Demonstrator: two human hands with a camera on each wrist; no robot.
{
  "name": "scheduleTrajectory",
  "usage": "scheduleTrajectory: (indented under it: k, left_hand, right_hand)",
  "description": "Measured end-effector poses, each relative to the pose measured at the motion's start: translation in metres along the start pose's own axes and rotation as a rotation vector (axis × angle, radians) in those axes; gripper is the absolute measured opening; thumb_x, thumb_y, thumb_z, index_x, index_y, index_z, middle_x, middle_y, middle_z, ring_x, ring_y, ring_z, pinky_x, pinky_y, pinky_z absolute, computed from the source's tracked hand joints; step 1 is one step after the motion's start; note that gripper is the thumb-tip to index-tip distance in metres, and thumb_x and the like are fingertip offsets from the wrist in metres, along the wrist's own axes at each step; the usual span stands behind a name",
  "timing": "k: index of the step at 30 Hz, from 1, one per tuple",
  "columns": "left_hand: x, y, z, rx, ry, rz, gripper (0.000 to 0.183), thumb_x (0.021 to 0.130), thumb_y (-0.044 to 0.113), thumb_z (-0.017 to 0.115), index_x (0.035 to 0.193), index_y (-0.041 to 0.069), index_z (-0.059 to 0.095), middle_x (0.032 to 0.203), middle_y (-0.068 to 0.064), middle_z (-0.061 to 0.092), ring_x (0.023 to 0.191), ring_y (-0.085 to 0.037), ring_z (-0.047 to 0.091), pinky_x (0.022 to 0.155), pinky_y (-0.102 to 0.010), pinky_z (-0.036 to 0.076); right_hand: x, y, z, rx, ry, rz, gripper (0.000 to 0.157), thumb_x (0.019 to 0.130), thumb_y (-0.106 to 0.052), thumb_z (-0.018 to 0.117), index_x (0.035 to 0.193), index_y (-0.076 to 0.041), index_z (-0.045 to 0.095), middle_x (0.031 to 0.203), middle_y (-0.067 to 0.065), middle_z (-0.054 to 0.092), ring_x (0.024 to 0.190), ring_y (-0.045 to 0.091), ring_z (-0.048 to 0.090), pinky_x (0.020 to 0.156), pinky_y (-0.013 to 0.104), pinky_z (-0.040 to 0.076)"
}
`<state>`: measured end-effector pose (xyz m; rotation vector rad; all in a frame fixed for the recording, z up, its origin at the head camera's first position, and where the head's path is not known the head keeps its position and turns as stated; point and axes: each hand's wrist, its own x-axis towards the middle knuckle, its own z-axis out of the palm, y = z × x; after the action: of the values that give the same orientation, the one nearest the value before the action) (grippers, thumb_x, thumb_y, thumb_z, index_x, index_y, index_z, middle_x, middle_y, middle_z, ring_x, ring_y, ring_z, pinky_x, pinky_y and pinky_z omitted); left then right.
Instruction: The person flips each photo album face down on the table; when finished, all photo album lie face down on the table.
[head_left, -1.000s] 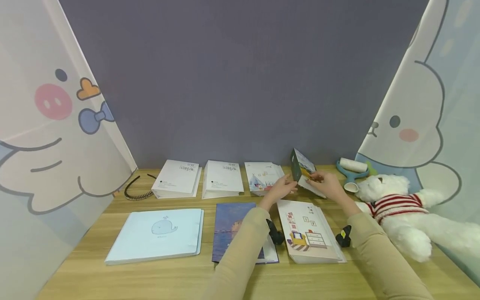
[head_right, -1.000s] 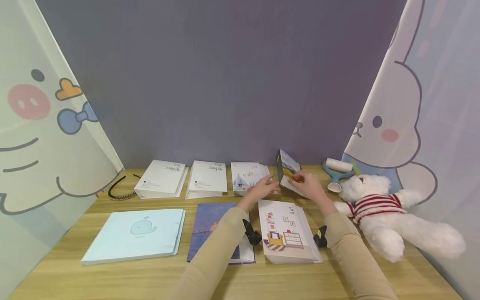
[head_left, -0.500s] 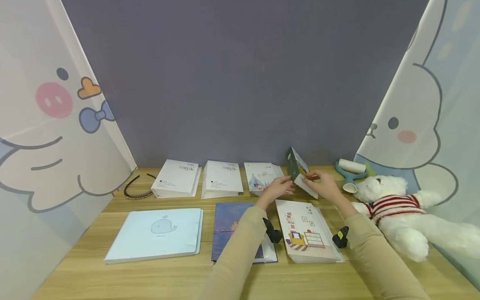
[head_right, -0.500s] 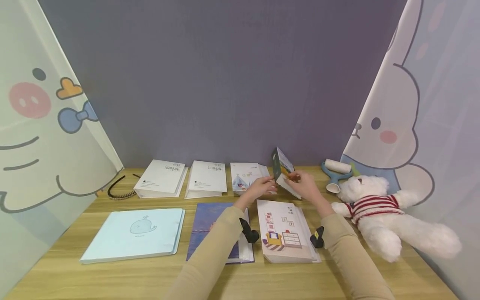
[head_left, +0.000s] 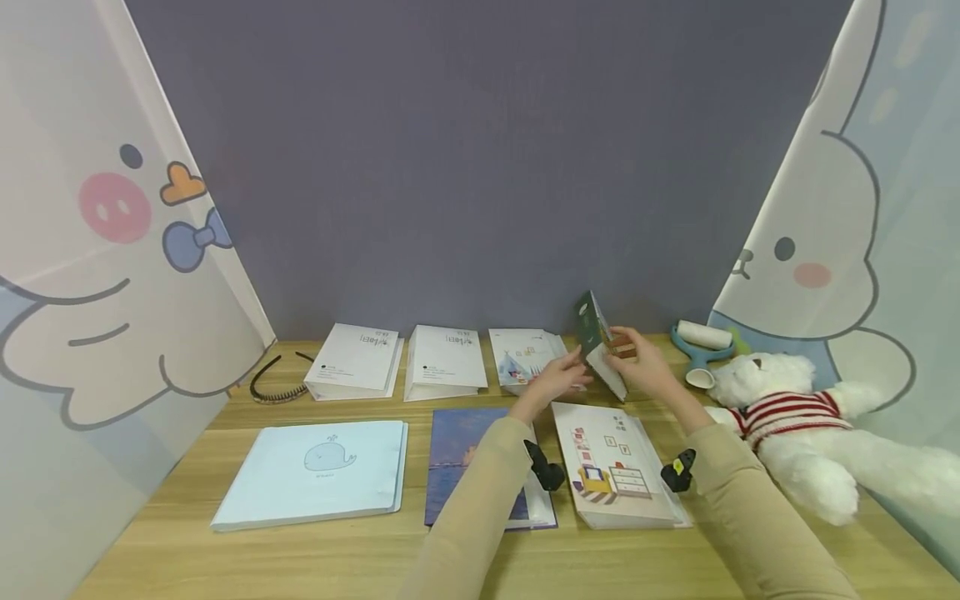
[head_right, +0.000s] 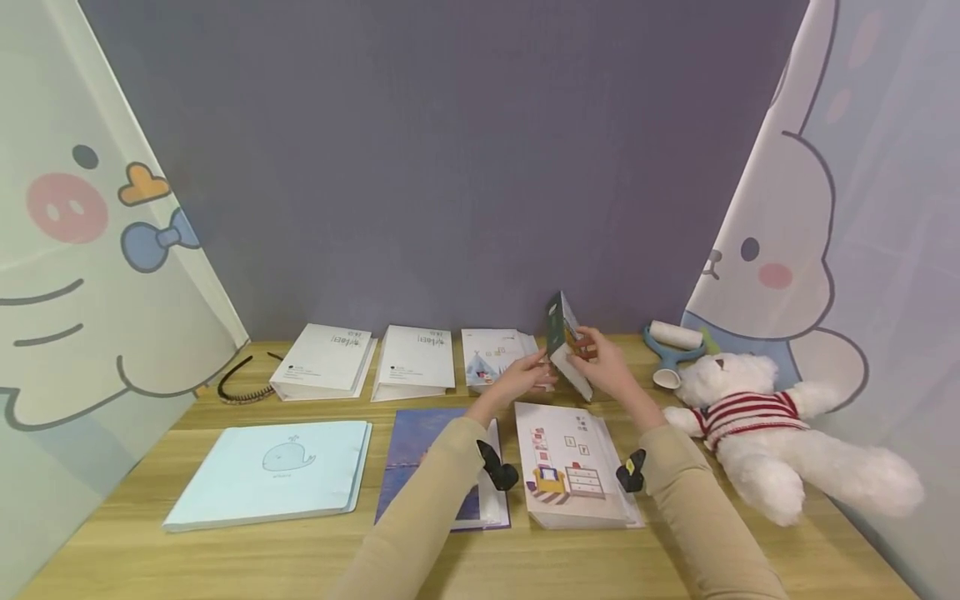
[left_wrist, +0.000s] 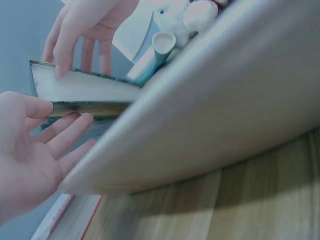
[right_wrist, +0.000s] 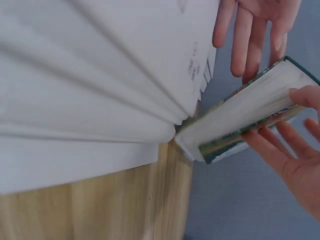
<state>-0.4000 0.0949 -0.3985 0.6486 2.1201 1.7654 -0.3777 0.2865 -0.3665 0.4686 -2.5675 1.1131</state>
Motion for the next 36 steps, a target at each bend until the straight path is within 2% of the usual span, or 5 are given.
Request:
scheduleTrajectory:
  k: [9, 17, 25, 29, 36]
  left_hand:
    - [0.005, 0.013, 0.011, -0.099, -0.024, 0.050, 0.061, 0.098, 0.003, 0.040, 0.151, 0.017, 0.015, 0.146, -0.026, 0.033, 0.123, -0.041, 0.049, 0.099, -0.055, 0.042]
    - [0.008, 0.013, 0.020, 0.059, -0.030, 0.046, 0.048, 0.098, 0.008, 0.041, 0.146, 0.009, 0.033, 0.145, -0.013, 0.042, 0.120, -0.029, 0.055, 0.098, -0.047, 0.046]
    - [0.004, 0.016, 0.022, 0.178, -0.125, 0.053, 0.050, 0.100, 0.015, 0.044, 0.148, 0.022, 0.031, 0.148, -0.005, 0.040, 0.125, -0.023, 0.051, 0.100, -0.044, 0.045]
    - [0.004, 0.015, 0.023, 0.189, -0.133, 0.038, 0.044, 0.100, 0.018, 0.044, 0.144, 0.021, 0.040, 0.145, -0.003, 0.044, 0.127, -0.022, 0.049, 0.100, -0.042, 0.046]
    - [-0.001, 0.016, 0.019, 0.282, -0.175, 0.024, 0.043, 0.101, 0.020, 0.041, 0.143, 0.016, 0.041, 0.144, -0.003, 0.045, 0.131, -0.021, 0.045, 0.106, -0.034, 0.040]
  right_hand:
    - [-0.004, -0.002, -0.004, 0.006, 0.008, -0.023, 0.055, 0.092, -0.005, 0.052, 0.144, -0.012, 0.037, 0.138, 0.028, 0.038, 0.112, 0.051, 0.051, 0.070, 0.043, 0.057]
    - [-0.013, 0.001, -0.014, 0.177, -0.011, 0.072, 0.045, 0.100, -0.013, 0.029, 0.143, -0.001, 0.030, 0.143, 0.032, 0.028, 0.116, 0.050, 0.045, 0.078, 0.056, 0.053]
    - [-0.015, 0.003, -0.014, 0.044, 0.105, 0.177, 0.068, 0.092, -0.048, 0.053, 0.137, -0.001, 0.035, 0.140, 0.027, 0.036, 0.105, 0.040, 0.054, 0.062, 0.027, 0.052]
    - [-0.016, 0.003, -0.012, 0.004, 0.166, 0.188, 0.073, 0.088, -0.047, 0.059, 0.135, 0.003, 0.034, 0.135, 0.028, 0.037, 0.091, 0.030, 0.052, 0.063, 0.026, 0.046]
    - [-0.022, 0.013, -0.011, 0.008, 0.320, 0.202, 0.060, 0.090, -0.034, 0.061, 0.130, 0.007, 0.045, 0.128, 0.030, 0.037, 0.069, 0.008, 0.050, 0.056, 0.020, 0.044]
